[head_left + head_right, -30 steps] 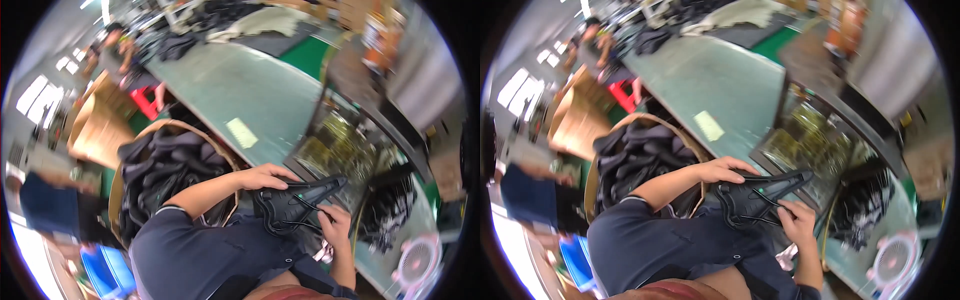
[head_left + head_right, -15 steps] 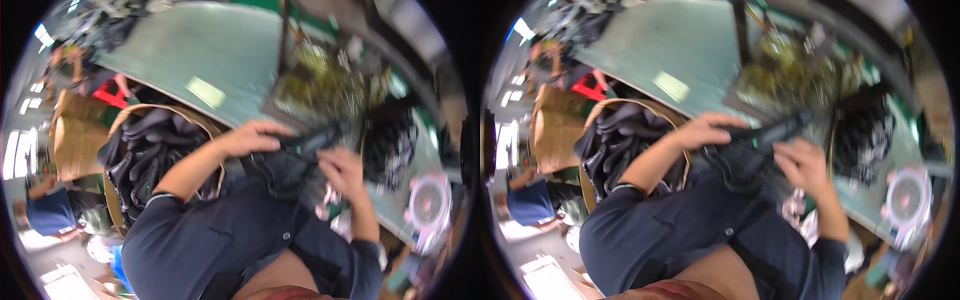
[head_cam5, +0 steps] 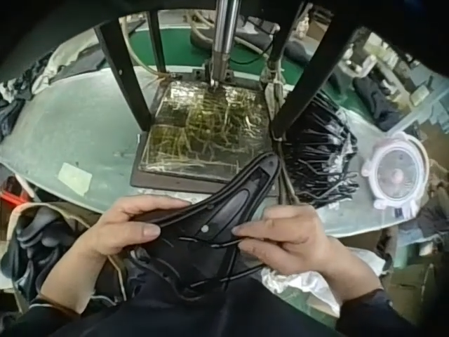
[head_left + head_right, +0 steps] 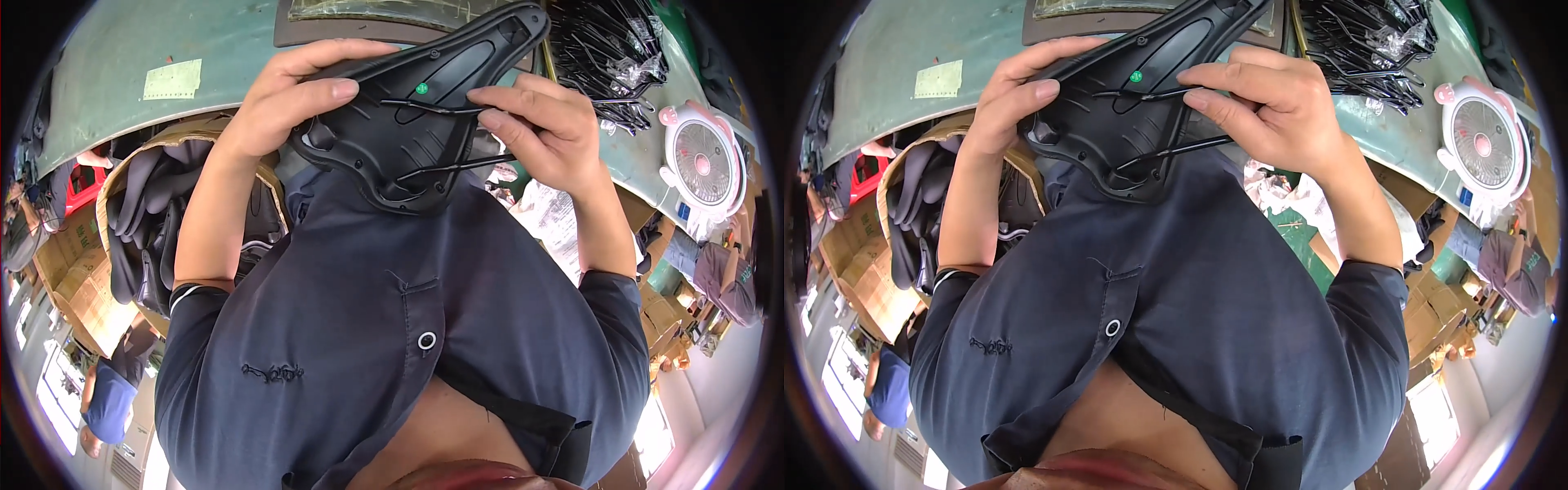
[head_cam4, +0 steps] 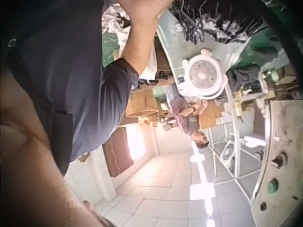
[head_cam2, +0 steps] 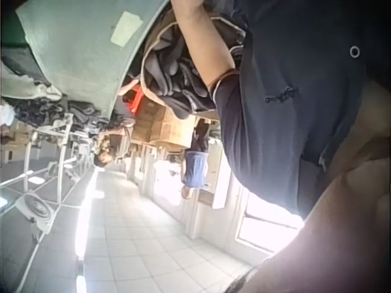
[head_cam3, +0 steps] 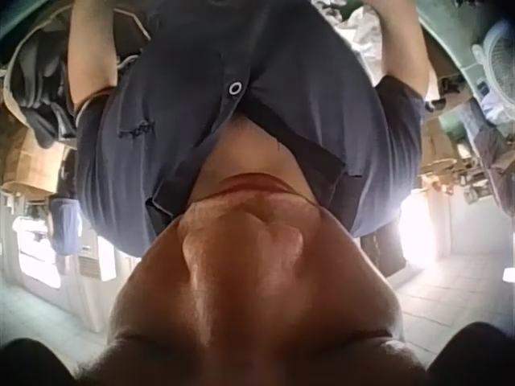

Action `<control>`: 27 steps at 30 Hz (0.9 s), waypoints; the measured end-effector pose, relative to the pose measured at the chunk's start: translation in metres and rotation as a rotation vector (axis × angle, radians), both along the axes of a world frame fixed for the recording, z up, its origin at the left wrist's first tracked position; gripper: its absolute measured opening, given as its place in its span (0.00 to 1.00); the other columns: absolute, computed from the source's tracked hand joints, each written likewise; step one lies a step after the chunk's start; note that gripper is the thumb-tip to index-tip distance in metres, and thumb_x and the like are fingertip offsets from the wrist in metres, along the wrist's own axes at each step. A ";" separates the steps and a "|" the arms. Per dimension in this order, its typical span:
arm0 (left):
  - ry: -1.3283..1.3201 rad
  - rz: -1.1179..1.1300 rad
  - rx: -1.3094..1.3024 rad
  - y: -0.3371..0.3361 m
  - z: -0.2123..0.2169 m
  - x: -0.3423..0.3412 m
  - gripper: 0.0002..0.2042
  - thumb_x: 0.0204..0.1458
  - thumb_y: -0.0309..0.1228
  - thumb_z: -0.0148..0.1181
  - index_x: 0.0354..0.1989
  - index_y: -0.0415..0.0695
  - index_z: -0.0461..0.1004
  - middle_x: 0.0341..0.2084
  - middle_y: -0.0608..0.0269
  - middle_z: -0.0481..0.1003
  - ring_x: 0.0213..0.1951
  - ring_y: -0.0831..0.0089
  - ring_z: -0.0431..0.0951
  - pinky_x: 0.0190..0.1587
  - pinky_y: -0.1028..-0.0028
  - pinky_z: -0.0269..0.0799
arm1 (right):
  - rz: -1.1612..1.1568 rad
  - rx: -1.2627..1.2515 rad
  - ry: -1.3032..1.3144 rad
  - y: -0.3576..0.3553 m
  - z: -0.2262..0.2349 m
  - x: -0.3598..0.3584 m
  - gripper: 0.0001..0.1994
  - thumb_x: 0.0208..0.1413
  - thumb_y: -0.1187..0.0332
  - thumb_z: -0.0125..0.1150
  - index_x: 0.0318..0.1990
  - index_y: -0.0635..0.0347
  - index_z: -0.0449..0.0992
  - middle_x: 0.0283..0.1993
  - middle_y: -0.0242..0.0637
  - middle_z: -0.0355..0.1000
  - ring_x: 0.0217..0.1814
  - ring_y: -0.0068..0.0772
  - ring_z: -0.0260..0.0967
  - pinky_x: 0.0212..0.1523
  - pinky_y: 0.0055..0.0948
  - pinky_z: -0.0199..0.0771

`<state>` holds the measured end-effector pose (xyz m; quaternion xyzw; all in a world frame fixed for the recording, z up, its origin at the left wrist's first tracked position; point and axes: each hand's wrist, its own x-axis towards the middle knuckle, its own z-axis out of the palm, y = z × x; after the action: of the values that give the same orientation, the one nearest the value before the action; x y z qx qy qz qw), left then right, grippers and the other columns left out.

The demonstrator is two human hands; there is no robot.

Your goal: Assemble bicycle seats by checking components and operating a press machine.

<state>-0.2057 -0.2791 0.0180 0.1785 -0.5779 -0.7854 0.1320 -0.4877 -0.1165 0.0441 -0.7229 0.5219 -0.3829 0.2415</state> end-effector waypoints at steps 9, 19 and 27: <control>-0.006 -0.014 -0.049 0.017 -0.008 0.003 0.24 0.59 0.29 0.60 0.64 0.34 0.78 0.57 0.53 0.81 0.59 0.67 0.80 0.64 0.69 0.72 | 0.112 -0.143 0.153 -0.006 0.010 0.011 0.11 0.48 0.72 0.80 0.40 0.57 0.88 0.23 0.30 0.68 0.20 0.34 0.68 0.21 0.33 0.66; -0.038 -0.009 -0.014 0.019 -0.008 0.004 0.23 0.60 0.29 0.60 0.64 0.35 0.78 0.56 0.54 0.82 0.58 0.68 0.80 0.64 0.69 0.73 | 0.156 -0.200 0.145 -0.027 0.013 0.025 0.08 0.50 0.65 0.79 0.36 0.52 0.86 0.25 0.31 0.68 0.22 0.38 0.69 0.22 0.37 0.67; 0.065 -0.022 -0.212 0.012 -0.015 0.008 0.23 0.60 0.27 0.70 0.64 0.36 0.78 0.57 0.57 0.82 0.60 0.72 0.78 0.65 0.69 0.72 | 0.299 -0.190 0.252 -0.046 0.037 0.039 0.11 0.41 0.70 0.77 0.35 0.52 0.85 0.23 0.31 0.64 0.19 0.37 0.66 0.22 0.38 0.66</control>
<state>-0.1973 -0.2667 0.0034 0.1315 -0.6552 -0.7265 0.1602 -0.4491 -0.1627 0.0814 -0.8540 0.3965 -0.2968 0.1593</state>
